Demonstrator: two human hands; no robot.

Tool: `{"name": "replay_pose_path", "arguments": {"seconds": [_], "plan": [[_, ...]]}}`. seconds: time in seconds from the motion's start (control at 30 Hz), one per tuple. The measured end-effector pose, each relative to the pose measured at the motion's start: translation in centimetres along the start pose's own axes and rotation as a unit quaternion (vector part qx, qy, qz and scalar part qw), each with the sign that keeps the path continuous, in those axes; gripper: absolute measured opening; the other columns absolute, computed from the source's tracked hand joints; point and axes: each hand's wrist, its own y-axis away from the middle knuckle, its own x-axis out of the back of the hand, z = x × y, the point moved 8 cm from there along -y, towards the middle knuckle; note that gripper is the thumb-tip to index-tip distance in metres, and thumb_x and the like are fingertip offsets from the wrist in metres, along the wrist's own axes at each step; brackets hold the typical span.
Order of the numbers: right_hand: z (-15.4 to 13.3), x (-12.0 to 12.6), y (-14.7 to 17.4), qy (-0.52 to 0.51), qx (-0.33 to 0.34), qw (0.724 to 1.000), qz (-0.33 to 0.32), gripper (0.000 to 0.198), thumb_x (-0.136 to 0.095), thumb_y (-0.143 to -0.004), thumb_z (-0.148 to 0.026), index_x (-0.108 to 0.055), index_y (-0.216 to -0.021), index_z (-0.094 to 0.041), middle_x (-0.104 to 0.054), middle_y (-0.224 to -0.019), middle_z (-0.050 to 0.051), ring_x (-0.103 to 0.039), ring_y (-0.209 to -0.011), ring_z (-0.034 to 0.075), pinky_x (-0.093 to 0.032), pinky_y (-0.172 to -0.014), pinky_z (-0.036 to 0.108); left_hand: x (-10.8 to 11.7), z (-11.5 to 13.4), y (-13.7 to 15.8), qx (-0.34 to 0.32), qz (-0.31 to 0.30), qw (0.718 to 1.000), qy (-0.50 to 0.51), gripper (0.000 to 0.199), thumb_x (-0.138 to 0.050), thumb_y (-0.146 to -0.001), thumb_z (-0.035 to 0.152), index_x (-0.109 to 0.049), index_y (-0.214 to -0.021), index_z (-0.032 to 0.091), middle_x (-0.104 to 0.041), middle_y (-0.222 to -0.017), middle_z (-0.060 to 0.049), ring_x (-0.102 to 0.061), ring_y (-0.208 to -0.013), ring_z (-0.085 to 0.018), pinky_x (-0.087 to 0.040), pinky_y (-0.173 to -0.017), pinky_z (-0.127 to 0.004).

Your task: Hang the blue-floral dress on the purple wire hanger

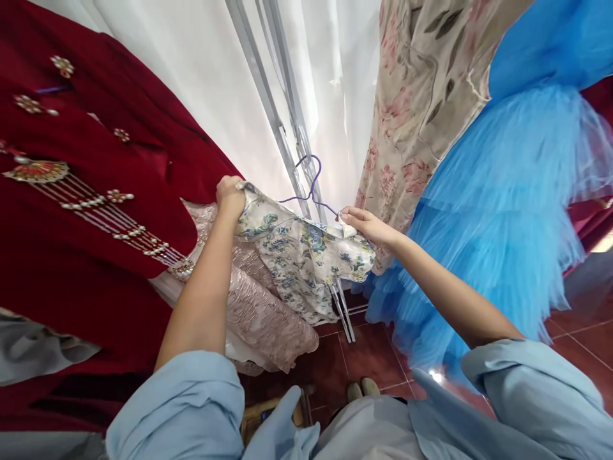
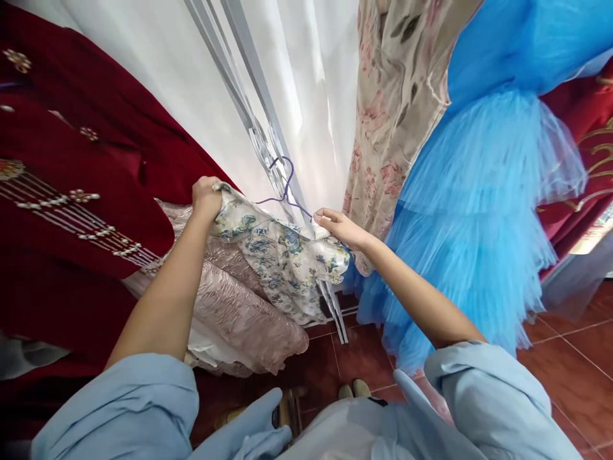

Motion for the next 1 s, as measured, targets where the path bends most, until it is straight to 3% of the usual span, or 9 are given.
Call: {"name": "replay_pose_path", "arguments": {"seconds": [0.07,0.17,0.27,0.33,0.4,0.5,0.63,0.87,1.0], "plan": [[0.3,0.8,-0.1,0.014,0.006,0.999,0.028,0.041,-0.068,-0.083,-0.061,-0.061,-0.091,-0.022,-0.050,-0.064,-0.004,-0.044,-0.057,0.012,-0.033,-0.050,0.023,-2.1,2.7,-0.3,-0.038,-0.043,0.995,0.084,0.017,-0.054,-0.081,0.021,-0.058,-0.097,0.017,-0.062,-0.098,-0.009,-0.058,-0.094,-0.021,-0.048,-0.082,-0.030],[0.9,2.4,0.6,0.044,0.039,0.993,0.098,0.045,-0.065,-0.085,-0.062,-0.059,-0.103,-0.022,-0.057,-0.075,-0.002,-0.052,-0.067,0.015,-0.041,-0.059,0.025,-4.0,5.5,2.5,-0.086,-0.108,0.979,0.148,0.036,-0.055,-0.089,0.031,-0.053,-0.122,0.016,-0.062,-0.118,-0.012,-0.060,-0.100,-0.020,-0.051,-0.085,-0.031],[1.7,3.9,3.3,0.100,0.092,0.975,0.173,0.052,-0.060,-0.087,-0.063,-0.055,-0.118,-0.022,-0.063,-0.099,0.005,-0.058,-0.089,0.020,-0.046,-0.076,0.029,-3.4,5.5,6.7,-0.102,-0.120,0.984,0.079,0.039,-0.043,-0.097,0.046,-0.062,-0.110,0.015,-0.067,-0.109,-0.012,-0.061,-0.099,-0.023,-0.049,-0.092,-0.035],[2.4,4.8,5.7,0.154,0.120,0.957,0.217,0.049,-0.057,-0.088,-0.063,-0.056,-0.114,-0.022,-0.062,-0.103,0.007,-0.056,-0.095,0.022,-0.045,-0.080,0.031,-2.9,4.6,9.2,-0.112,-0.139,0.983,0.031,0.041,-0.044,-0.096,0.049,-0.065,-0.102,0.015,-0.070,-0.100,-0.010,-0.062,-0.097,-0.024,-0.047,-0.093,-0.035],[3.2,5.9,7.6,0.204,0.124,0.936,0.260,0.041,-0.054,-0.091,-0.063,-0.057,-0.092,-0.022,-0.058,-0.085,0.003,-0.053,-0.082,0.021,-0.043,-0.073,0.030,-2.3,3.6,11.0,-0.124,-0.141,0.982,0.007,0.038,-0.045,-0.095,0.048,-0.065,-0.097,0.015,-0.070,-0.098,-0.011,-0.062,-0.096,-0.025,-0.047,-0.091,-0.034],[3.5,7.8,8.8,0.233,0.124,0.915,0.307,0.047,-0.047,-0.094,-0.062,-0.048,-0.070,-0.022,-0.041,-0.063,-0.002,-0.039,-0.063,0.016,-0.034,-0.062,0.028,-2.1,2.7,12.6,-0.131,-0.120,0.984,-0.010,0.036,-0.039,-0.098,0.044,-0.061,-0.089,0.017,-0.069,-0.092,-0.011,-0.062,-0.090,-0.023,-0.046,-0.085,-0.032],[0.7,9.5,7.8,0.229,0.162,0.902,0.328,0.047,-0.047,-0.095,-0.062,-0.051,-0.071,-0.021,-0.042,-0.063,-0.002,-0.038,-0.062,0.015,-0.031,-0.060,0.028,-2.4,3.4,14.3,-0.138,-0.092,0.986,-0.009,0.031,-0.037,-0.099,0.039,-0.057,-0.088,0.018,-0.064,-0.082,-0.007,-0.059,-0.079,-0.020,-0.042,-0.077,-0.028],[-8.3,10.8,8.6,0.204,0.256,0.849,0.416,0.050,-0.046,-0.097,-0.060,-0.037,-0.064,-0.023,-0.030,-0.062,-0.003,-0.030,-0.059,0.013,-0.025,-0.056,0.028,-1.1,6.7,15.8,-0.103,0.041,0.993,0.026,0.031,-0.036,-0.102,0.037,-0.059,-0.094,0.017,-0.066,-0.090,-0.008,-0.061,-0.086,-0.020,-0.043,-0.082,-0.027],[-10.5,12.1,11.9,0.169,0.272,0.821,0.473,0.049,-0.051,-0.095,-0.054,-0.030,-0.062,-0.024,-0.022,-0.063,-0.003,-0.023,-0.055,0.013,-0.021,-0.053,0.029,-1.4,10.1,15.3,-0.130,0.023,0.990,0.048,0.031,-0.041,-0.101,0.039,-0.062,-0.097,0.017,-0.069,-0.095,-0.007,-0.063,-0.091,-0.020,-0.046,-0.086,-0.028]]}}
